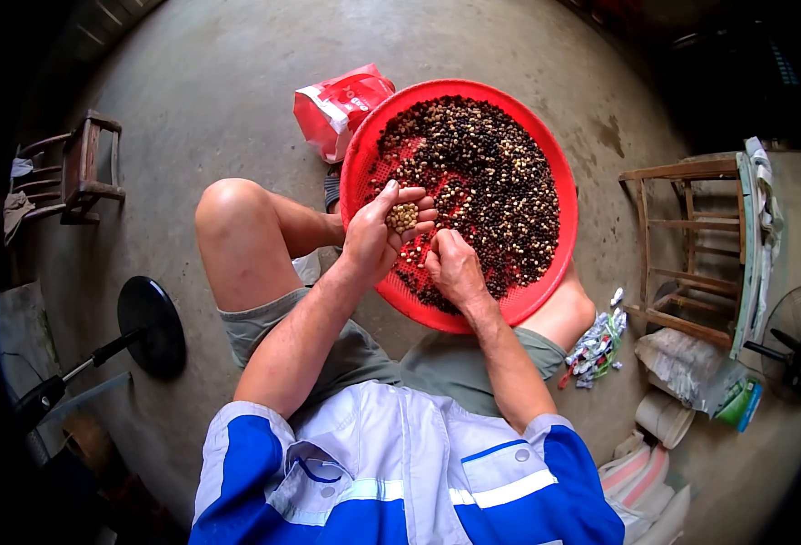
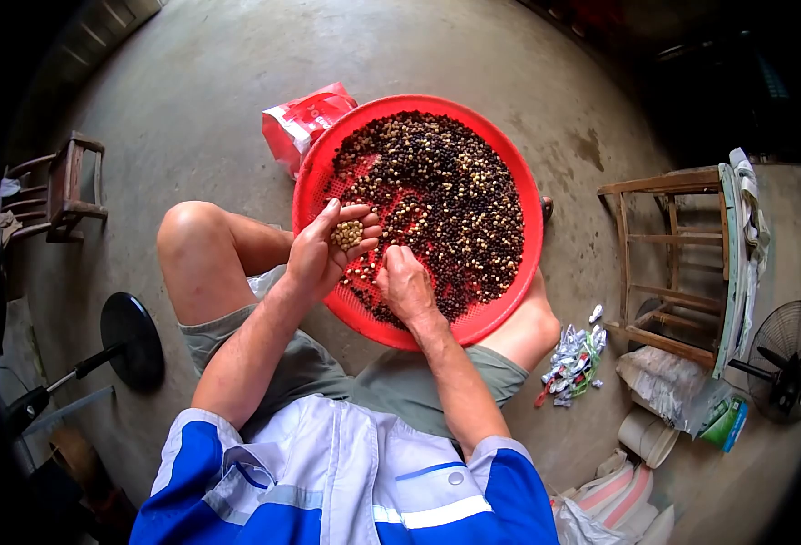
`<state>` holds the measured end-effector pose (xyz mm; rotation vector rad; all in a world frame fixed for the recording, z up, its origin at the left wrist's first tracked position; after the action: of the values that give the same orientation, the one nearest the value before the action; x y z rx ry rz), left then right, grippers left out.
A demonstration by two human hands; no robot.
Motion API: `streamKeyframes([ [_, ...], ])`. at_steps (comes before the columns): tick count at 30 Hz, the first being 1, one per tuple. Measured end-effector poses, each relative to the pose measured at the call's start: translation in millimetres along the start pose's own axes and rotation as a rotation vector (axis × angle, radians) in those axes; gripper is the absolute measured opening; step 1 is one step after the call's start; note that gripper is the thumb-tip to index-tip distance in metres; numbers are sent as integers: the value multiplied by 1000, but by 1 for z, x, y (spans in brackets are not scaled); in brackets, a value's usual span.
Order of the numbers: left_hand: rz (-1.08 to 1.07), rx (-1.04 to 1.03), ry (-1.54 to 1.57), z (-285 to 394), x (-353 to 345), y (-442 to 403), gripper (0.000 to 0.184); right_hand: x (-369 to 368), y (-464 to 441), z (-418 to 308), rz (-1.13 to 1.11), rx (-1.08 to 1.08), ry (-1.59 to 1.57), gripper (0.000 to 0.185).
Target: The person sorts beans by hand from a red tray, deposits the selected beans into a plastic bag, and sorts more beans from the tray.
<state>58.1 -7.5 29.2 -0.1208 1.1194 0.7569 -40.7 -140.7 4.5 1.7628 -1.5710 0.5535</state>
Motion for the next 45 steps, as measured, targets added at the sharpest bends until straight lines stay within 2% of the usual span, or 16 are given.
streamKeyframes([
  [4, 9, 13, -16, -1, 1, 0, 51, -5, -5, -6, 41, 117, 5, 10],
  [10, 10, 13, -20, -2, 3, 0, 51, -18, -8, -3, -105, -97, 135, 10],
  [13, 2, 18, -7, -2, 4, -1, 52, -21, -8, 0, -73, -36, 172, 8],
  [19, -18, 3, 29, -2, 8, -1, 54, 1, -4, -1, 44, 66, 2, 6],
  [23, 2, 2, 9, -5, 8, -3, 54, 41, -4, -23, 188, -32, -110, 7],
  [27, 37, 0, 11, -7, 8, -4, 54, 68, -9, -73, 254, 108, -246, 6],
  [28, 45, -6, 17, -8, 10, -5, 54, 65, -11, -74, 247, 139, -166, 8],
  [29, 7, 1, 41, -8, 9, -5, 53, 63, -12, -80, 234, 190, -119, 14],
  [32, -128, -38, 112, -8, 5, -4, 51, 62, -14, -96, 174, 261, -326, 26],
  [36, -45, 11, 122, -5, 10, -3, 51, 59, -9, -74, 347, 239, -282, 23],
  [40, 11, -1, 87, -2, 6, -3, 52, 38, 7, -41, 131, 24, -222, 30],
  [45, 1, -1, 111, -8, 12, -4, 50, 17, 8, -26, 245, 33, -168, 25],
])
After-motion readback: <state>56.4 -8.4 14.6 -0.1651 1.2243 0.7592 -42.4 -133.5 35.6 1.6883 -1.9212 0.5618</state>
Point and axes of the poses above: each hand's wrist, its own y-axis away from the middle knuckle, its own x-axis out of the back of the hand, z = x × y, the point moved 3 cm from there along -y, towards the middle knuckle, and after that the axes turned 15 degrees about -z, right-handed, at the moved point
